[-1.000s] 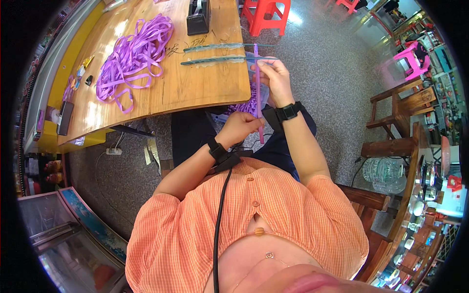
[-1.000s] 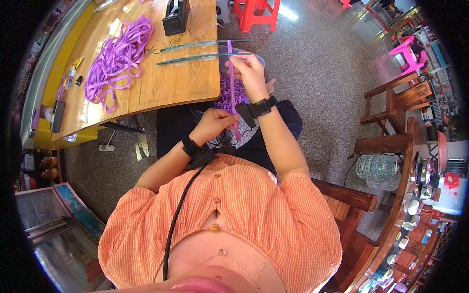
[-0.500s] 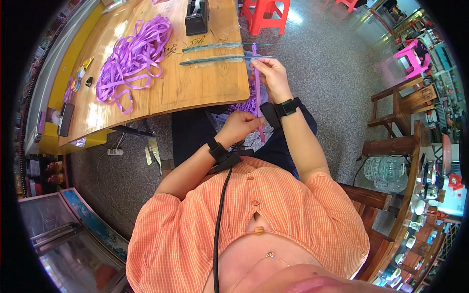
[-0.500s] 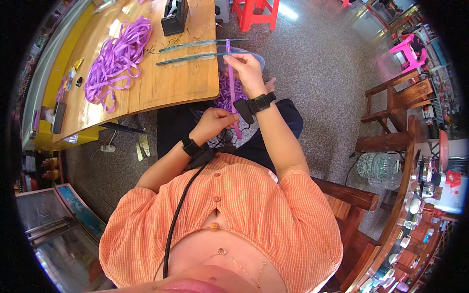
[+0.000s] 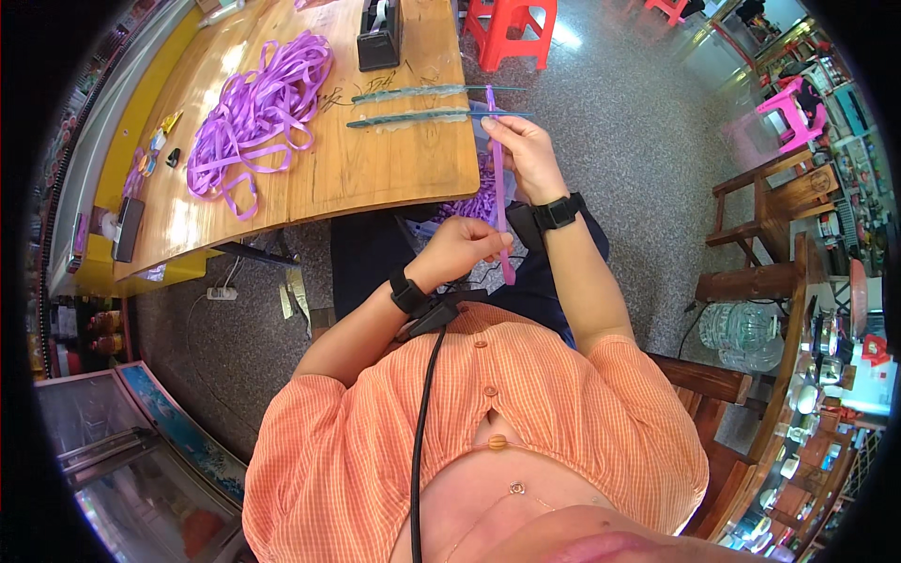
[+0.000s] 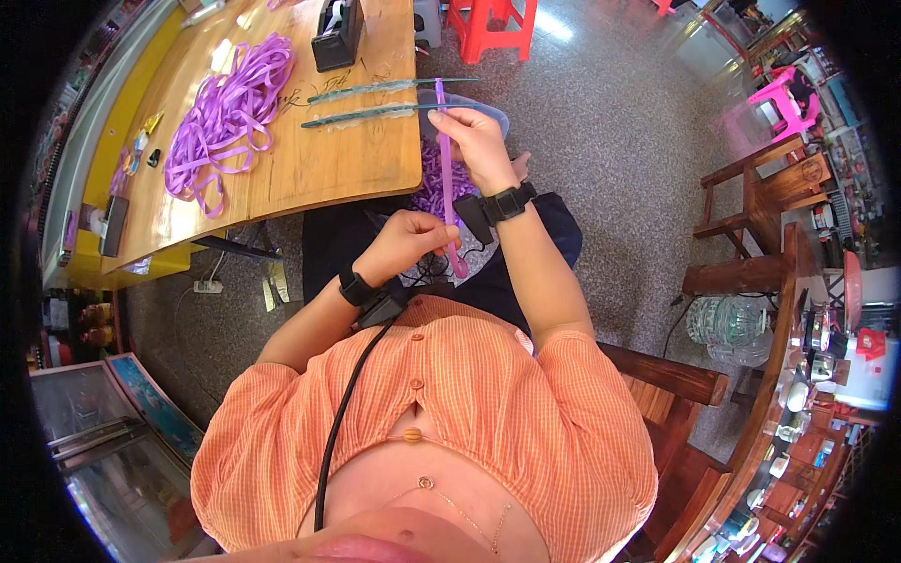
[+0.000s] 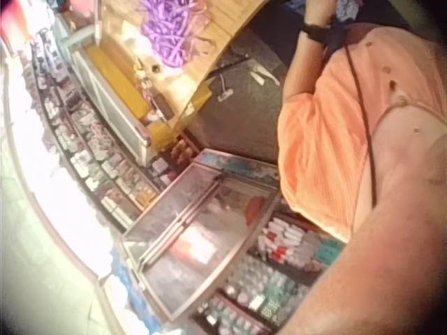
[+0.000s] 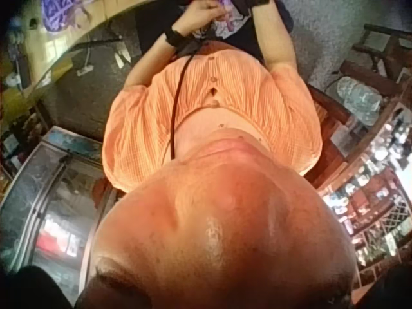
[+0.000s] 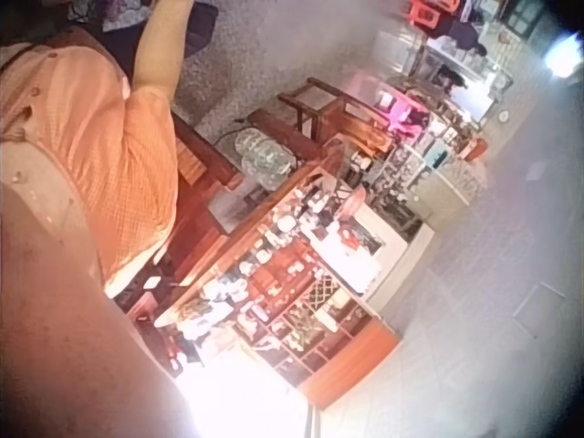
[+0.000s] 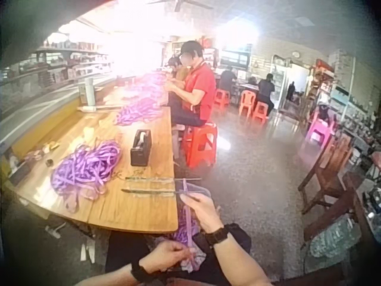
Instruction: Measuring purple plastic ties against a blue ruler and placing them into a plastic container.
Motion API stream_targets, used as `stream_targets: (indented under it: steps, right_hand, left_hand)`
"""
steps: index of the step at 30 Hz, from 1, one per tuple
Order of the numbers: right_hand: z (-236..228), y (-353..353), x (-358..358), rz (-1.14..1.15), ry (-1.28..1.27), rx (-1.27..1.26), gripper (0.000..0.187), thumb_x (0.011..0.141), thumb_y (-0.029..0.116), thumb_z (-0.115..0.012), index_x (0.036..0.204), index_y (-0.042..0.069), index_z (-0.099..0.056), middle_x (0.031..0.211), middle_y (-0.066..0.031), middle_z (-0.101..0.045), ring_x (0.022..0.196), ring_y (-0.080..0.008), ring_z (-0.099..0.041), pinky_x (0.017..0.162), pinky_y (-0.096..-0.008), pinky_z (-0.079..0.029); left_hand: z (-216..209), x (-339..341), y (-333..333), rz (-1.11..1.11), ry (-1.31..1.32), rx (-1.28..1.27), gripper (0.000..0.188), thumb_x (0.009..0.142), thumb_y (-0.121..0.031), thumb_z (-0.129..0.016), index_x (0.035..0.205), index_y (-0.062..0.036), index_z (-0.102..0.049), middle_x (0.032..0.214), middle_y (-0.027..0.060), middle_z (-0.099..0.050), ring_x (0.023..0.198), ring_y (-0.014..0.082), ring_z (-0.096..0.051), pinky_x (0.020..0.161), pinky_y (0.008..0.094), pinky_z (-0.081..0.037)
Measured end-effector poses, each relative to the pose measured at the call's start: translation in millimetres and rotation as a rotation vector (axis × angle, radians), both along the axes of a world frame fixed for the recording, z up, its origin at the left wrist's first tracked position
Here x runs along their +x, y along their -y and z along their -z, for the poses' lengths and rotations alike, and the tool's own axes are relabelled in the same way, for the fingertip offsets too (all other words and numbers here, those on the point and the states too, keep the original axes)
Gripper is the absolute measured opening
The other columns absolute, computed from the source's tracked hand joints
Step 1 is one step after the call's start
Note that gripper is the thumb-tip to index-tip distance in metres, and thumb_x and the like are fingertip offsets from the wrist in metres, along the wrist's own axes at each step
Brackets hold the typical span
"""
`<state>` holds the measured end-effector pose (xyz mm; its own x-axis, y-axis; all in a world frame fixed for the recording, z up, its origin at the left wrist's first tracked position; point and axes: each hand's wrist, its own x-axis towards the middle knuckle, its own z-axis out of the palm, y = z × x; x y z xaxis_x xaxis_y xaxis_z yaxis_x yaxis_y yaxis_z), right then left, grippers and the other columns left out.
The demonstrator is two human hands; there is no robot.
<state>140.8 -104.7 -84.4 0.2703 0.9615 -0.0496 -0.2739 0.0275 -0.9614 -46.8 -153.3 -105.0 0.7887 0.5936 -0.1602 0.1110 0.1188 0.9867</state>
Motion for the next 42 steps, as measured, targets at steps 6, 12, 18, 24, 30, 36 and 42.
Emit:
stream_targets:
  steps: [6,12,18,24,30,36,42]
  right_hand:
    - [-11,5,-4,0.036,0.094,-0.023,0.02,0.088,0.024,-0.075,0.095,0.006,-0.072,0.074,0.0042,-0.064,0.06,-0.0016,-0.054,0.052,-0.017,-0.039]
    - [-19,8,-5,0.039,0.12,-0.033,0.019,0.089,0.023,-0.075,0.093,0.004,-0.072,0.071,0.0025,-0.064,0.056,-0.0026,-0.054,0.05,-0.0177,-0.04]
    - [-30,16,-5,0.047,0.161,-0.044,0.021,0.092,0.024,-0.071,0.094,0.003,-0.072,0.069,0.0006,-0.064,0.055,-0.0046,-0.055,0.05,-0.0187,-0.041]
    - [-52,73,10,0.001,0.383,0.049,0.023,0.095,0.014,-0.064,0.116,0.005,-0.069,0.078,0.0005,-0.066,0.064,-0.0066,-0.059,0.058,-0.0239,-0.049]
    - [-115,112,2,-0.317,1.059,0.602,0.046,0.078,-0.001,-0.069,0.122,0.013,-0.069,0.074,-0.007,-0.064,0.065,-0.0205,-0.064,0.061,-0.0305,-0.052]
    - [-169,33,27,-0.02,1.178,0.635,0.024,0.092,0.0,-0.057,0.111,0.005,-0.071,0.08,-0.0065,-0.069,0.071,-0.0131,-0.066,0.063,-0.0259,-0.052]
    - [-149,-115,68,0.002,1.166,0.618,0.019,0.094,0.011,-0.061,0.107,0.005,-0.072,0.089,-0.0118,-0.073,0.076,-0.0183,-0.069,0.072,-0.0302,-0.053]
  left_hand:
    - [-29,-6,8,-0.027,-0.076,0.153,0.027,0.093,-0.025,-0.069,0.087,0.0006,-0.075,0.076,0.0024,-0.071,0.069,0.0071,-0.061,0.064,0.0238,-0.049]
    - [-74,-27,19,0.35,-0.024,0.384,0.018,0.087,-0.019,-0.075,0.089,-0.0012,-0.075,0.081,0.0081,-0.073,0.07,0.0117,-0.066,0.065,0.0265,-0.052]
    - [-107,-42,28,0.379,0.018,0.509,0.023,0.084,-0.019,-0.079,0.098,-0.0006,-0.075,0.086,0.0123,-0.074,0.073,0.0183,-0.07,0.066,0.0281,-0.054]
    - [-127,-46,20,0.424,0.14,0.451,0.029,0.084,-0.016,-0.078,0.107,0.0009,-0.072,0.092,0.0098,-0.074,0.075,0.0146,-0.07,0.07,0.0262,-0.055]
    - [-158,-43,1,0.417,0.341,0.103,0.034,0.088,-0.007,-0.072,0.121,-0.0005,-0.065,0.109,0.0136,-0.07,0.089,0.0162,-0.069,0.077,0.0297,-0.057]
    - [-228,-13,-64,0.028,0.514,0.275,0.02,0.091,-0.017,-0.068,0.105,-0.0029,-0.071,0.091,0.0034,-0.071,0.077,0.0094,-0.064,0.067,0.0263,-0.052]
    - [-201,28,-157,-0.255,0.462,0.402,0.019,0.099,-0.014,-0.058,0.109,-0.0003,-0.066,0.088,0.0048,-0.068,0.07,0.0098,-0.063,0.058,0.0258,-0.051]
